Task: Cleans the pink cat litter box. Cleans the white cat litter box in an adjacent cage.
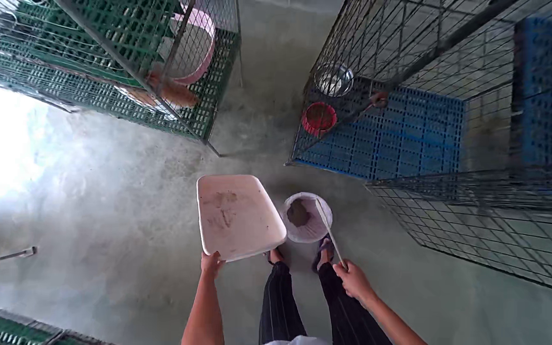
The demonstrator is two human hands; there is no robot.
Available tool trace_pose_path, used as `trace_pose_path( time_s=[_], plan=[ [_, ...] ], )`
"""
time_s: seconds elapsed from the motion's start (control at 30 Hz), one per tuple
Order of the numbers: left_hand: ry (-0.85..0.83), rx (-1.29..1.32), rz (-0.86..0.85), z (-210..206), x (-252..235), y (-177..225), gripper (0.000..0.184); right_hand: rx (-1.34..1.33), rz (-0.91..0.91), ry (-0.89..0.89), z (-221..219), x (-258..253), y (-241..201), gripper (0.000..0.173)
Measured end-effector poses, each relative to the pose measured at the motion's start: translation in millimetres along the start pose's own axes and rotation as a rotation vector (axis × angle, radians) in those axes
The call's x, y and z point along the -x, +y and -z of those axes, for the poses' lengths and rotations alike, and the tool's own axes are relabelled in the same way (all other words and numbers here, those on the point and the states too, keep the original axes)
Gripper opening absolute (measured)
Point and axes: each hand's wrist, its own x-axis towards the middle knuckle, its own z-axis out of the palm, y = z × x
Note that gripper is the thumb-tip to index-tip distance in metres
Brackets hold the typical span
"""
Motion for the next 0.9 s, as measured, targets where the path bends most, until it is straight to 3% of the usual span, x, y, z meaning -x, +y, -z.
trace_pose_path(
  time_s=[0.3, 0.4, 0.5, 0.67, 0.77, 0.83, 0.9],
  plan=[
    [-0.031, 0.038, -0.156, -100.0, -84.6, 58.4, 0.062, -0.120, -0.122, 0.109, -8.3, -72.2, 41.7, 0.036],
    [0.005, 0.059, -0.306, -118.6, -91.7, 77.2, 0.072, -0.134, -0.126, 0.106, -9.8, -74.6, 40.7, 0.036],
    [-0.016, 0.154, -0.438, -115.9, -78.7, 94.3, 0.067, -0.148, -0.132, 0.088, -9.0, -69.8, 33.3, 0.036],
    [-0.170, 0.127, -0.481, -120.8, -5.5, 104.4, 0.056, -0.210, -0.019, 0.066, 5.6, -36.9, -5.4, 0.042],
    [-0.460, -0.142, -0.337, -156.2, 90.6, 88.5, 0.043, -0.266, 0.136, 0.073, 19.7, 5.9, -51.8, 0.043],
    [-0.736, -0.371, -0.201, -189.0, 163.2, 73.4, 0.051, -0.276, 0.217, 0.048, 30.7, 26.2, -81.1, 0.042],
    [-0.848, -0.418, -0.097, -216.0, 222.2, 60.6, 0.059, -0.303, 0.244, 0.017, 34.6, 40.5, -102.4, 0.042]
  ],
)
